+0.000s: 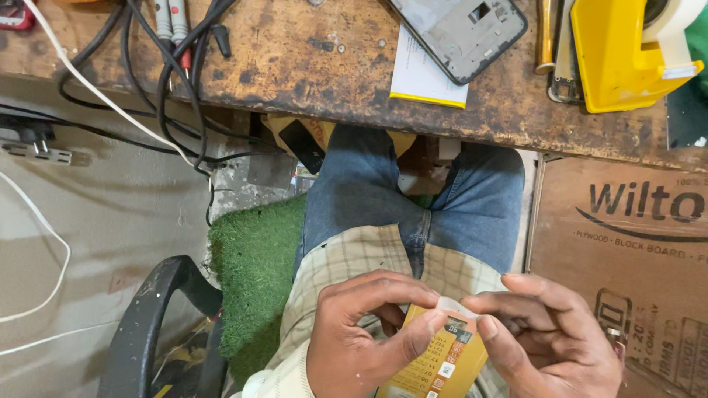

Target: The person applies adhesive tape to the interior frame of a disassembled smartphone and to a yellow battery. They then apply sealant from a tube along the edges of the phone frame.

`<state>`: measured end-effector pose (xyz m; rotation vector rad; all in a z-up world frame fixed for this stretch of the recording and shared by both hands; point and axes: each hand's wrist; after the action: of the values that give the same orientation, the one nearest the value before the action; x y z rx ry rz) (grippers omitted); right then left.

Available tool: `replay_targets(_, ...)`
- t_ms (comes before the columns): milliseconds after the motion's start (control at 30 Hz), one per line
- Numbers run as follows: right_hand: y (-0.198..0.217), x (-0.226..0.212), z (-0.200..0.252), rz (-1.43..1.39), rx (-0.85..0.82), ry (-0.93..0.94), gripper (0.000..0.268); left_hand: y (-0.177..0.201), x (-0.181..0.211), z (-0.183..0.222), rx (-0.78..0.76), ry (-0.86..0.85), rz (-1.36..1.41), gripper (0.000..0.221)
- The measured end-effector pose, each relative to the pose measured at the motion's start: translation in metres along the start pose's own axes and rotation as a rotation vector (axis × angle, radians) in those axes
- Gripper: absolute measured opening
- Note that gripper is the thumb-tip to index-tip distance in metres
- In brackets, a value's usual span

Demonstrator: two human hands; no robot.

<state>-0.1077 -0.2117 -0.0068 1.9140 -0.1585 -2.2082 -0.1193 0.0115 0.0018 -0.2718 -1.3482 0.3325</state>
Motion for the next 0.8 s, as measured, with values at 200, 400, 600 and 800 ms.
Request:
replay_targets(200, 0.002, -0.003, 0.004, -0.031, -0.018, 0.072, 0.053, 0.0, 0.004, 0.0, -0.007, -0.001, -0.047, 0.025)
replay_targets(400, 0.004, -0.01, 0.006, 0.102, 0.031, -0.012, 0.05, 0.002, 0.009, 0.001, -0.03, 0.062, -0.008, 0.034)
replay_targets(600, 0.01, -0.009, 0.01, 0.08, -0.009, -0.007, 0.051, 0.002, 0.01, 0.0, -0.048, 0.021, -0.063, 0.029)
replay_targets(800, 0.013, -0.009, 0.017, 0.197, 0.001, -0.028, 0.051, -0.003, 0.01, 0.005, -0.004, 0.013, -0.028, 0.021)
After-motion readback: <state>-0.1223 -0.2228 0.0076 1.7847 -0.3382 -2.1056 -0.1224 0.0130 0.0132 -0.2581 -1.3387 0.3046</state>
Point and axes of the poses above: each hand's wrist, its own z-axis away from the middle knuckle, its own y-axis out of the back of the hand, x = y × z, and after that the axes turned 11 degrees about z, right-handed
